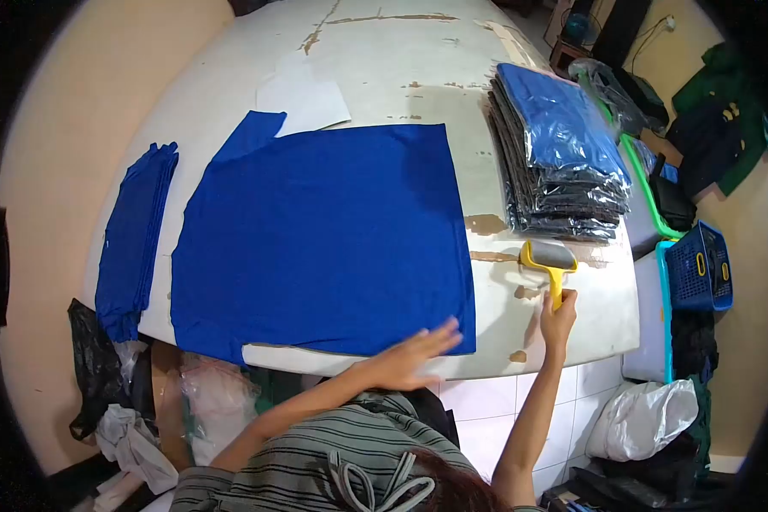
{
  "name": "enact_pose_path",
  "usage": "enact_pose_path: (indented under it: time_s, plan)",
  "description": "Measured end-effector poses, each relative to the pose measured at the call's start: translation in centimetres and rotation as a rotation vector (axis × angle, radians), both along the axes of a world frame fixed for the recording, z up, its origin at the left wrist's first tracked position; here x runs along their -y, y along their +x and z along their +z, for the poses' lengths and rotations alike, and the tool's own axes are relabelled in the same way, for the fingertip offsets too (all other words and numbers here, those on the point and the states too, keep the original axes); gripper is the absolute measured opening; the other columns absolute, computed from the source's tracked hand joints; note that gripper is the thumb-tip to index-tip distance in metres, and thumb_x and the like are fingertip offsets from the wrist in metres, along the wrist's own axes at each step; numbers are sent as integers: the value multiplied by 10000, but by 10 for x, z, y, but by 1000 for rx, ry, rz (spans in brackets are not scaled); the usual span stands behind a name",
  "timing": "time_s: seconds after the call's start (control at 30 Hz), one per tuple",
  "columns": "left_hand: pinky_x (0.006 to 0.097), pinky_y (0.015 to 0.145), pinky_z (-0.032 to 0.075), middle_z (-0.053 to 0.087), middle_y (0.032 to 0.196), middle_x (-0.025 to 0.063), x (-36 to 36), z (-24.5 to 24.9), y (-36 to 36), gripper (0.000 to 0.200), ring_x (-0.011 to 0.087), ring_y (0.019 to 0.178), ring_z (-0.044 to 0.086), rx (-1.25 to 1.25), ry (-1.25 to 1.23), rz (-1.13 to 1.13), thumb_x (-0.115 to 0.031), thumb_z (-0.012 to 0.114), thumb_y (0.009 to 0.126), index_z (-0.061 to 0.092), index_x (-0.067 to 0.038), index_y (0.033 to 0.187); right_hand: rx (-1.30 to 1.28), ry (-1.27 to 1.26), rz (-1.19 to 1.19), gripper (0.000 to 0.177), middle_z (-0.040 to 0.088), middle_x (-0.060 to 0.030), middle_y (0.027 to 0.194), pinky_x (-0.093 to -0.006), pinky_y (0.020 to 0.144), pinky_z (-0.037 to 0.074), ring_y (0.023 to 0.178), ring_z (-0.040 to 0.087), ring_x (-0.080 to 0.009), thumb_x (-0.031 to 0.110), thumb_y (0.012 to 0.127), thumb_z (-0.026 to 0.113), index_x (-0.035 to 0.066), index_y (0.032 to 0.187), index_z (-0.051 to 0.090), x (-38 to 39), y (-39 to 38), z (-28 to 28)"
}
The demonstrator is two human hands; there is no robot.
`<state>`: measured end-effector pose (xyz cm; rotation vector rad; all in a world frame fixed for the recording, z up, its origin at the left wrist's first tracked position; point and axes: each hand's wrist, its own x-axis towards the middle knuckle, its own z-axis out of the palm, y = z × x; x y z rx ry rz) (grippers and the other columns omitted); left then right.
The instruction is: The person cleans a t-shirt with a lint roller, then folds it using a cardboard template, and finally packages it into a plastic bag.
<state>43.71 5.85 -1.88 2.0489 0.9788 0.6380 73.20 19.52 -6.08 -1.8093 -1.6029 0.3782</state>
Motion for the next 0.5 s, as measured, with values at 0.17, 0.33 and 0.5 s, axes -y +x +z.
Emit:
enact_pose_path:
  time_s: [0.17,0.33,0.5]
  plan:
    - [333,926,357,388,1232,139,17,6,-101,502,234,1104,434,146,341,990,-91,581,761,370,-16,1209,-707,-316,215,167,468,-46,688,-210,459,406,519,476,-89,96,826,516,47,905,378,119,-67,59]
    - [323,874,365,422,1166,98,95,-26,-229,374,194,1026,462,258,351,1653,-95,541,805,416,-38,1153,-721,-473,247,297,495,-70,720,-229,486,445,575,542,-115,28,762,593,7,957,369,189,-124,62]
    - [344,880,340,428,1145,97,159,-32,-286,369,211,1014,455,98,449,1923,-106,539,810,417,-53,1153,-510,-330,266,352,516,-101,736,-267,522,445,604,551,-154,31,762,595,-1,1068,423,197,-142,51]
